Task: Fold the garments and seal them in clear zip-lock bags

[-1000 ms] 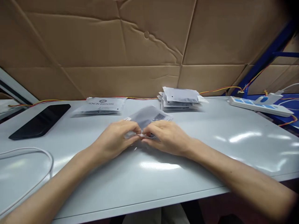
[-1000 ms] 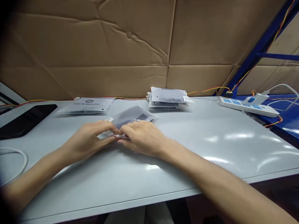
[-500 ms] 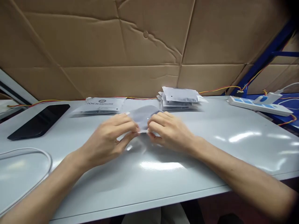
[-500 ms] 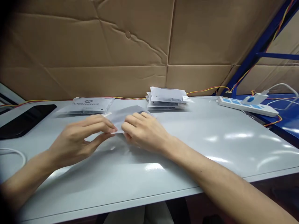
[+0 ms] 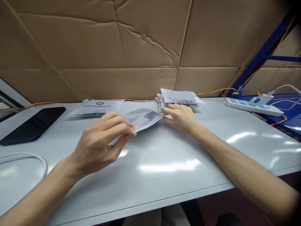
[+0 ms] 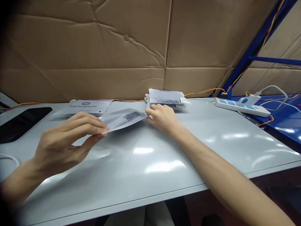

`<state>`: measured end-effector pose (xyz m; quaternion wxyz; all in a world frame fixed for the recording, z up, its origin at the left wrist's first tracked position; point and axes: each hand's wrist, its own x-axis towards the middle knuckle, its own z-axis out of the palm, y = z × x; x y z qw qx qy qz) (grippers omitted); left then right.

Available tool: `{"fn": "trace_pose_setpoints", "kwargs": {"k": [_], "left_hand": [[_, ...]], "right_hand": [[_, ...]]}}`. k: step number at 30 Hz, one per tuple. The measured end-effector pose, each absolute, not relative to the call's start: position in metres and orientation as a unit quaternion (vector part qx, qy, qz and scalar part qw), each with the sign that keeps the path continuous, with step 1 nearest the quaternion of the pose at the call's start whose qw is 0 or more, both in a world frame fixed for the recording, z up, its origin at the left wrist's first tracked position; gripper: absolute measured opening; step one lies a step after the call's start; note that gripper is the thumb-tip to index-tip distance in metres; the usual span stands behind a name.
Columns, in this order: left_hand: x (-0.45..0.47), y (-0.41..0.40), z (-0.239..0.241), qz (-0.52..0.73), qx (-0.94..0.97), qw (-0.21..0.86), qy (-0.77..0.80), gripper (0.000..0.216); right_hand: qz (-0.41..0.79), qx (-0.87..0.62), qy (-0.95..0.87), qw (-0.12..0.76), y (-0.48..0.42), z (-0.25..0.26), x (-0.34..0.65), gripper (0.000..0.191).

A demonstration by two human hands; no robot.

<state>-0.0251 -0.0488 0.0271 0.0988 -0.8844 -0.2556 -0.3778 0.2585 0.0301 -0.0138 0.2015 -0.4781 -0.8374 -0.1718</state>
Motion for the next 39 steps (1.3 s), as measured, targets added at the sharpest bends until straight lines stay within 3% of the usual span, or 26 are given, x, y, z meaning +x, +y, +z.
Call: {"fn": "trace_pose_setpoints", "kwargs": {"k": [4,10,17,24,39], "left_hand": [[-0.024,-0.051,0.027,-0.395,-0.877,0.121,-0.247,0.018],[-0.022,-0.053,0.028,-0.347,-0.913,0.034,-0.211,0.012],[-0.024,-0.038,0.015,-0.184,-0.922,0.025,-0.338,0.05],[-0.027,-0.024,-0.006,-0.028,-0.905,0.01,-0.425,0.068],[-0.011,-0.028,-0.005,-0.036,-0.884,0.022,-0.465,0.066]], "right_hand": [[-0.115,-0.53,-0.821,0.179,0.033,-0.016,0.261,0.015],[-0.093,-0.496,-0.847,0.168,0.034,-0.02,0.251,0.015],[-0.048,-0.39,-0.904,0.167,0.026,-0.018,0.237,0.023],[-0.044,-0.475,-0.871,0.118,0.015,-0.007,0.242,0.033],[-0.03,-0.553,-0.826,0.101,0.014,-0.001,0.252,0.037]]}}
